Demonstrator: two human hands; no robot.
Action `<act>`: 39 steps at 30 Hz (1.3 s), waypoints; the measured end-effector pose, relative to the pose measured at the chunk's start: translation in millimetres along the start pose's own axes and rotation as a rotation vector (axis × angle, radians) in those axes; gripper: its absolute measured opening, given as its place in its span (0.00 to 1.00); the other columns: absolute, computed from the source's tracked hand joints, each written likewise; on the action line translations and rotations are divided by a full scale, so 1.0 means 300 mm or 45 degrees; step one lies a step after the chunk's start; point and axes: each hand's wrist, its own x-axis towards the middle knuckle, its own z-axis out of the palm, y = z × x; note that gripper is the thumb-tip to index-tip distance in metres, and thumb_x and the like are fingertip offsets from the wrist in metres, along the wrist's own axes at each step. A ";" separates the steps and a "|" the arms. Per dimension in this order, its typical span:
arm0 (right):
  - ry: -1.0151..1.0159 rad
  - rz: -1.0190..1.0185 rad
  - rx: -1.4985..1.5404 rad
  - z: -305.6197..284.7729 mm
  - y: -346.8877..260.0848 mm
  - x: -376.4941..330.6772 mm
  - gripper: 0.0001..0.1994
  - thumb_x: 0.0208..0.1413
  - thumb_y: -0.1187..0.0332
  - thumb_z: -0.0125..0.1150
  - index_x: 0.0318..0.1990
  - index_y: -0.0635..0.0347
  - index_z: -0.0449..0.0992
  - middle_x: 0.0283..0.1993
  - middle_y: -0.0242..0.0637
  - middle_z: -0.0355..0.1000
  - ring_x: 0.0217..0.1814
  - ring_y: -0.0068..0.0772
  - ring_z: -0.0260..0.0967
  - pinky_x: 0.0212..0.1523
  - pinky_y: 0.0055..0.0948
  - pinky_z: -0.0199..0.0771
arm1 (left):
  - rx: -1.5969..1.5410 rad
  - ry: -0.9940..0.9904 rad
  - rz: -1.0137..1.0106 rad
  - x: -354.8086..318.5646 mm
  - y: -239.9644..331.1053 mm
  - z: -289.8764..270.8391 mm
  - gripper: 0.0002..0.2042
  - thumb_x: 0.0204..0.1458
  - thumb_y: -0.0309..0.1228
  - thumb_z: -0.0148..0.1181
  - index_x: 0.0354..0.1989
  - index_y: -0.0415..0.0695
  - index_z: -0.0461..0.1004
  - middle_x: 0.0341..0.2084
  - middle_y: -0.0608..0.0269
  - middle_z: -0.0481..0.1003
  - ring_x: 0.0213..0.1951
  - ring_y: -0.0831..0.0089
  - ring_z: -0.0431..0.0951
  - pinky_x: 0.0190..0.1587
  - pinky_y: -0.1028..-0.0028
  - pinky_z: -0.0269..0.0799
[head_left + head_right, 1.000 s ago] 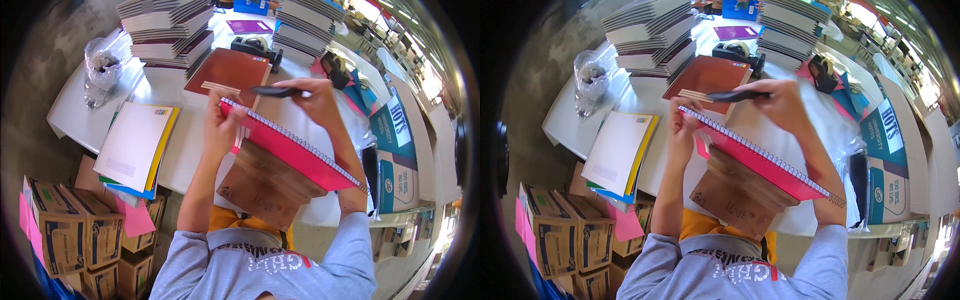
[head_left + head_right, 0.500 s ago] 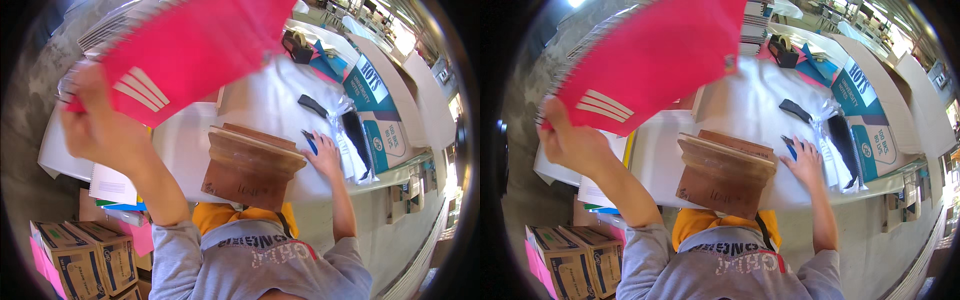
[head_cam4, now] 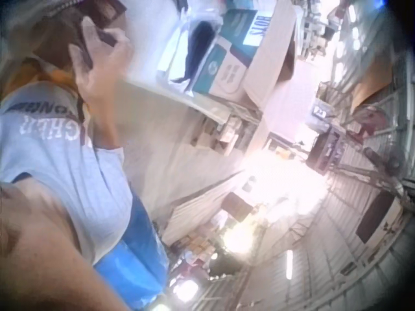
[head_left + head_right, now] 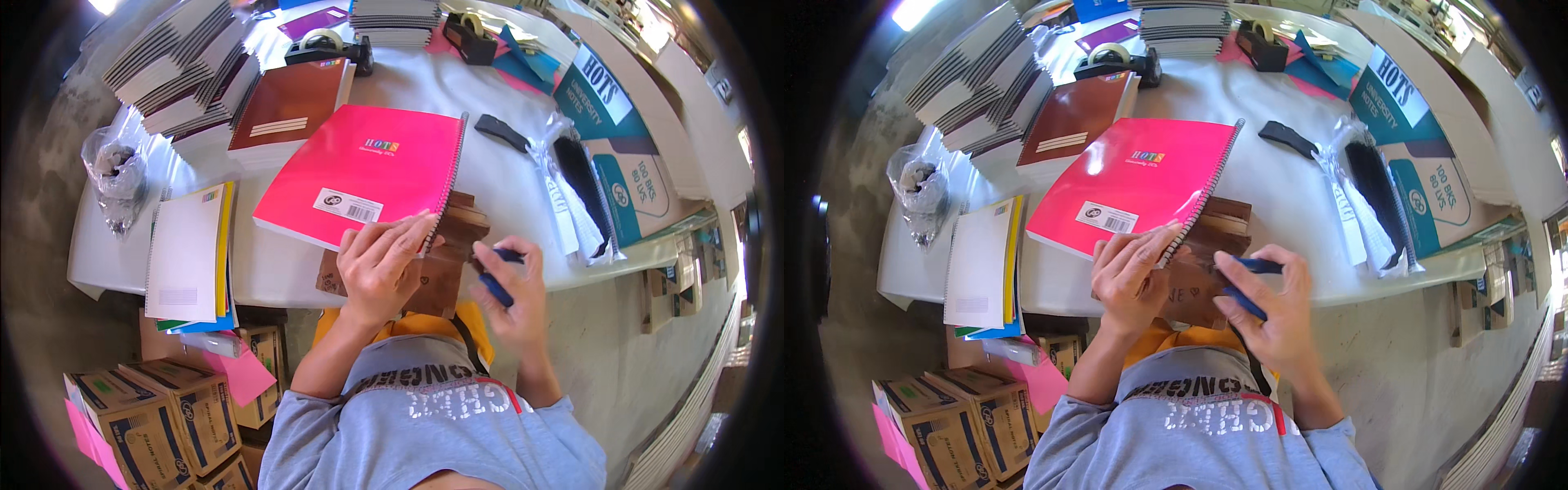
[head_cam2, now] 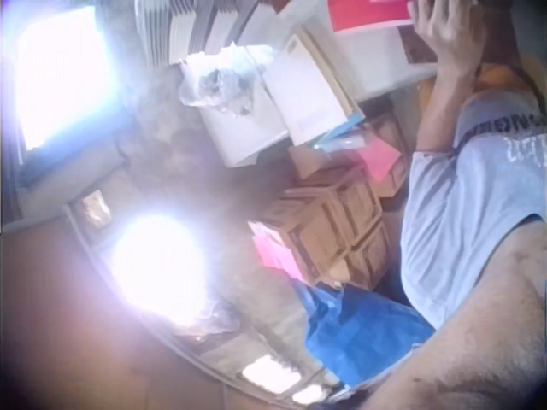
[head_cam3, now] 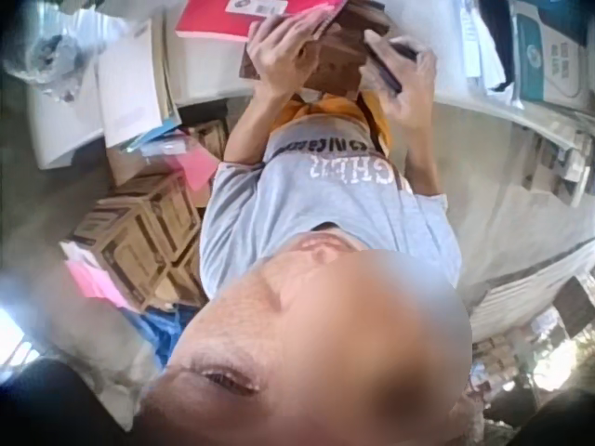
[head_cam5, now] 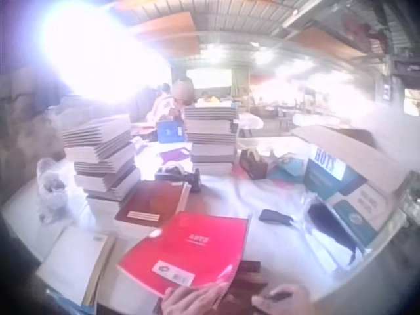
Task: The person prepares notebooks by aligning them on a wooden jig, checking the spiral binding, and smoothing the covers with a tool before stacking them.
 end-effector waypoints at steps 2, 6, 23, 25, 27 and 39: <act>0.013 -0.038 -0.009 0.019 -0.042 -0.002 0.22 0.45 0.63 0.65 0.51 0.42 0.73 0.45 0.41 0.61 0.47 0.41 0.59 0.49 0.36 0.59 | -0.009 -0.020 0.028 -0.002 -0.008 0.002 0.24 0.30 0.18 0.56 0.42 0.49 0.77 0.33 0.68 0.78 0.29 0.74 0.75 0.30 0.76 0.63; 0.058 -0.013 -0.041 0.040 -0.056 -0.001 0.22 0.44 0.64 0.65 0.51 0.41 0.73 0.45 0.41 0.61 0.47 0.41 0.59 0.50 0.38 0.58 | -0.016 -0.008 0.060 0.003 -0.006 0.010 0.27 0.28 0.19 0.55 0.44 0.50 0.76 0.34 0.71 0.78 0.30 0.77 0.74 0.28 0.76 0.59; -0.082 0.368 1.030 0.018 0.070 -0.020 0.26 0.57 0.55 0.52 0.59 0.61 0.62 0.42 0.33 0.67 0.44 0.24 0.63 0.48 0.25 0.63 | 0.171 0.796 -0.281 0.063 -0.113 -0.165 0.12 0.44 0.21 0.61 0.40 0.37 0.76 0.31 0.56 0.78 0.31 0.68 0.78 0.37 0.73 0.72; 0.023 0.414 0.843 -0.039 0.159 -0.010 0.27 0.57 0.54 0.51 0.60 0.61 0.61 0.44 0.34 0.68 0.45 0.24 0.63 0.50 0.25 0.61 | -0.567 1.291 -0.594 0.094 -0.222 -0.281 0.13 0.52 0.26 0.57 0.46 0.36 0.72 0.38 0.58 0.75 0.35 0.75 0.74 0.39 0.76 0.70; 0.058 0.409 0.554 -0.069 0.230 0.031 0.24 0.60 0.57 0.48 0.59 0.62 0.62 0.49 0.35 0.66 0.47 0.25 0.62 0.50 0.26 0.61 | -0.903 1.517 -0.597 0.057 -0.315 -0.410 0.14 0.52 0.28 0.58 0.46 0.38 0.71 0.37 0.59 0.75 0.37 0.73 0.74 0.42 0.76 0.71; -0.297 0.298 -1.069 0.136 0.575 0.264 0.20 0.57 0.52 0.47 0.56 0.42 0.67 0.45 0.41 0.62 0.51 0.44 0.60 0.51 0.44 0.59 | 1.072 0.611 -1.238 -0.439 -0.731 -0.944 0.12 0.46 0.25 0.59 0.41 0.48 0.77 0.35 0.55 0.76 0.35 0.59 0.76 0.39 0.66 0.71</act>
